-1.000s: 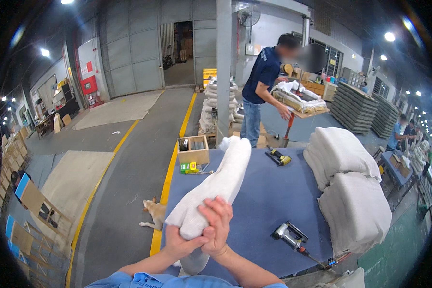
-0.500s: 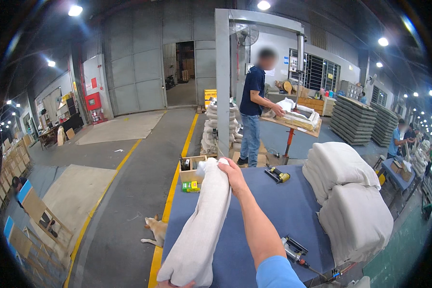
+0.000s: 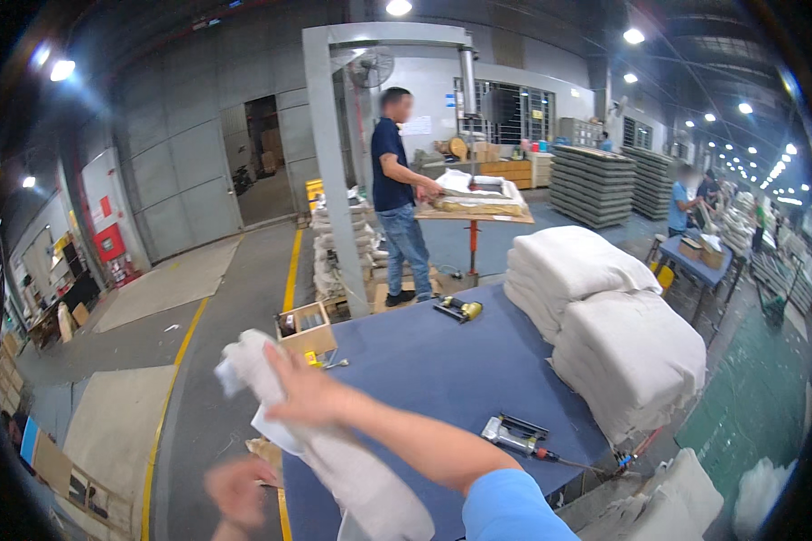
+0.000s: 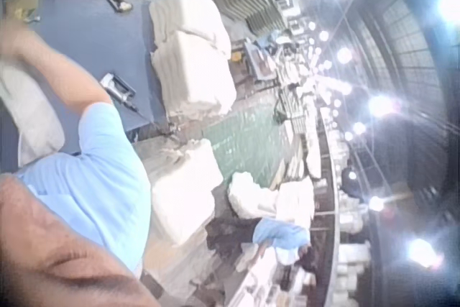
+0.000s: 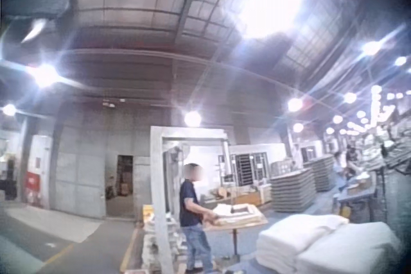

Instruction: The person covers a cushion with white fabric, smooths it, and secures it to the cushion base using a staple gun. The person repeats this process for multiple cushions, stacking the finished ones on the table.

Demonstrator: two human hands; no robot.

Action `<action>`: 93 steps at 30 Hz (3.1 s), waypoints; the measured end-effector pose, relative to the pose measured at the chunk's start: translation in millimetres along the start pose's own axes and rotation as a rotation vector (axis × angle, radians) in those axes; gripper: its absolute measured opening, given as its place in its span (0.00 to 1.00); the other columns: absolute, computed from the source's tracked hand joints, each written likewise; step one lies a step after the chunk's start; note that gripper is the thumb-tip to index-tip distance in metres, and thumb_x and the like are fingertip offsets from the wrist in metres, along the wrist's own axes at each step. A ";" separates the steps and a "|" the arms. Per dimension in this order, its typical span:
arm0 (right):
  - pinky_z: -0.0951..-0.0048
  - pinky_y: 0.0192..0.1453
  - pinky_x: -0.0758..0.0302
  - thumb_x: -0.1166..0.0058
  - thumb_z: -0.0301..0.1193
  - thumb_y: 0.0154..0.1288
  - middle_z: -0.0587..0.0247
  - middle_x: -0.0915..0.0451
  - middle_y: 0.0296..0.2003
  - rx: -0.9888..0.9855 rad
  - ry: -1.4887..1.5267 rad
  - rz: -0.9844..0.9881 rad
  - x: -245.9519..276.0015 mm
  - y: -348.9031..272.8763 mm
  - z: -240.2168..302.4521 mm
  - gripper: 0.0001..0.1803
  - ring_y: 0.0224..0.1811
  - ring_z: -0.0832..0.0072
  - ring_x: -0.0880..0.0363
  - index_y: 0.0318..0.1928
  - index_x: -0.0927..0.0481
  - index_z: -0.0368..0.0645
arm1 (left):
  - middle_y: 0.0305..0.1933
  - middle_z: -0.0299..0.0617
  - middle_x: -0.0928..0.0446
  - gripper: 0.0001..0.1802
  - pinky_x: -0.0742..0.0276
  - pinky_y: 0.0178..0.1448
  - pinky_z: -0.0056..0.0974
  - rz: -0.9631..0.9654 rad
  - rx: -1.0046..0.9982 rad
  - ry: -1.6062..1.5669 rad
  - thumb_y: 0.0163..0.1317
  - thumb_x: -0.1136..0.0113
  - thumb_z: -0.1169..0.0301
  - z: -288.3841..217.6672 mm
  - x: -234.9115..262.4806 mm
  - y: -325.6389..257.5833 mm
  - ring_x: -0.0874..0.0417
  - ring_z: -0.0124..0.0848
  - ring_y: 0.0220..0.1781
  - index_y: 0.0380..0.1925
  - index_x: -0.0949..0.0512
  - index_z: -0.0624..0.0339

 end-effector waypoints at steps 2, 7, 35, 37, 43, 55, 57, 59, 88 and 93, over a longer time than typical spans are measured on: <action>0.50 0.81 0.36 0.31 0.47 0.65 0.19 0.60 0.80 -0.022 0.019 0.094 -1.3 -53.5 39.9 0.67 0.79 0.26 0.45 0.85 0.71 0.46 | 0.50 0.45 0.17 0.17 0.24 0.58 0.41 -0.327 -0.129 0.522 0.80 0.46 0.63 -21.7 60.7 51.1 0.17 0.35 0.53 0.54 0.20 0.67; 0.52 0.85 0.44 0.38 0.47 0.73 0.22 0.63 0.81 0.134 0.191 0.149 -29.7 -145.5 54.3 0.60 0.83 0.31 0.51 0.85 0.70 0.45 | 0.58 0.51 0.16 0.24 0.22 0.64 0.44 -0.203 0.192 0.020 0.77 0.42 0.57 70.1 86.3 121.7 0.16 0.42 0.60 0.61 0.21 0.66; 0.45 0.74 0.31 0.52 0.70 0.74 0.53 0.26 0.69 -1.189 1.320 0.154 -64.5 -285.1 -73.5 0.48 0.71 0.58 0.27 0.77 0.33 0.45 | 0.73 0.61 0.27 0.34 0.28 0.77 0.55 -0.552 0.615 -0.596 0.79 0.50 0.47 22.3 104.2 -107.1 0.26 0.55 0.74 0.70 0.26 0.65; 0.45 0.76 0.34 0.51 0.70 0.73 0.57 0.28 0.72 -1.203 1.260 0.223 -55.0 -275.6 -52.6 0.49 0.73 0.60 0.29 0.80 0.37 0.51 | 0.74 0.61 0.27 0.35 0.29 0.77 0.54 -0.575 0.683 -0.521 0.79 0.49 0.47 17.1 106.7 -121.5 0.27 0.54 0.74 0.71 0.27 0.65; 0.48 0.74 0.32 0.50 0.70 0.73 0.57 0.28 0.71 -1.239 1.204 0.314 -43.6 -282.9 -71.0 0.49 0.71 0.63 0.28 0.80 0.38 0.52 | 0.75 0.58 0.29 0.36 0.30 0.78 0.52 -0.613 0.942 -0.293 0.78 0.47 0.47 -2.8 99.7 -162.8 0.28 0.51 0.76 0.73 0.30 0.65; 0.53 0.69 0.27 0.40 0.69 0.68 0.54 0.26 0.68 -1.197 1.365 0.687 -51.4 -340.8 -191.1 0.52 0.69 0.64 0.25 0.75 0.30 0.40 | 0.78 0.54 0.31 0.41 0.33 0.79 0.47 -0.637 1.480 0.118 0.77 0.43 0.46 -92.3 6.4 -226.7 0.31 0.45 0.78 0.77 0.35 0.66; 0.53 0.66 0.25 0.40 0.69 0.67 0.54 0.25 0.67 -1.163 1.403 0.764 -62.6 -345.7 -213.4 0.52 0.67 0.66 0.24 0.74 0.30 0.40 | 0.79 0.53 0.32 0.42 0.34 0.80 0.46 -0.631 1.553 0.160 0.77 0.42 0.46 -107.1 -14.8 -231.0 0.31 0.44 0.79 0.78 0.36 0.66; 0.56 0.63 0.23 0.39 0.68 0.68 0.55 0.24 0.65 -1.118 1.433 0.837 -66.3 -350.1 -219.7 0.51 0.65 0.68 0.23 0.74 0.30 0.39 | 0.79 0.53 0.32 0.43 0.34 0.80 0.45 -0.623 1.613 0.189 0.77 0.41 0.46 -120.1 -35.8 -235.1 0.32 0.43 0.79 0.78 0.37 0.66; 0.55 0.71 0.23 0.36 0.39 0.66 0.50 0.22 0.65 -0.319 1.358 -1.423 254.1 -584.4 -330.2 0.41 0.67 0.58 0.21 0.75 0.34 0.35 | 0.72 0.56 0.26 0.42 0.33 0.77 0.45 -0.049 -0.112 0.021 0.67 0.32 0.51 -88.6 -366.6 292.8 0.25 0.41 0.73 0.72 0.29 0.69; 0.57 0.71 0.24 0.38 0.46 0.72 0.52 0.23 0.68 -0.134 1.011 -1.527 365.2 -558.2 -387.4 0.38 0.68 0.59 0.23 0.73 0.31 0.36 | 0.64 0.55 0.22 0.27 0.29 0.72 0.50 -0.280 -0.196 0.158 0.76 0.44 0.53 -109.1 -296.2 227.3 0.23 0.43 0.68 0.65 0.22 0.59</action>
Point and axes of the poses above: each hand's wrist, its own y-axis towards the middle knuckle, its own x-axis out of the back of the hand, z = x × y, the point moved 7 cm from there along y, towards the middle knuckle
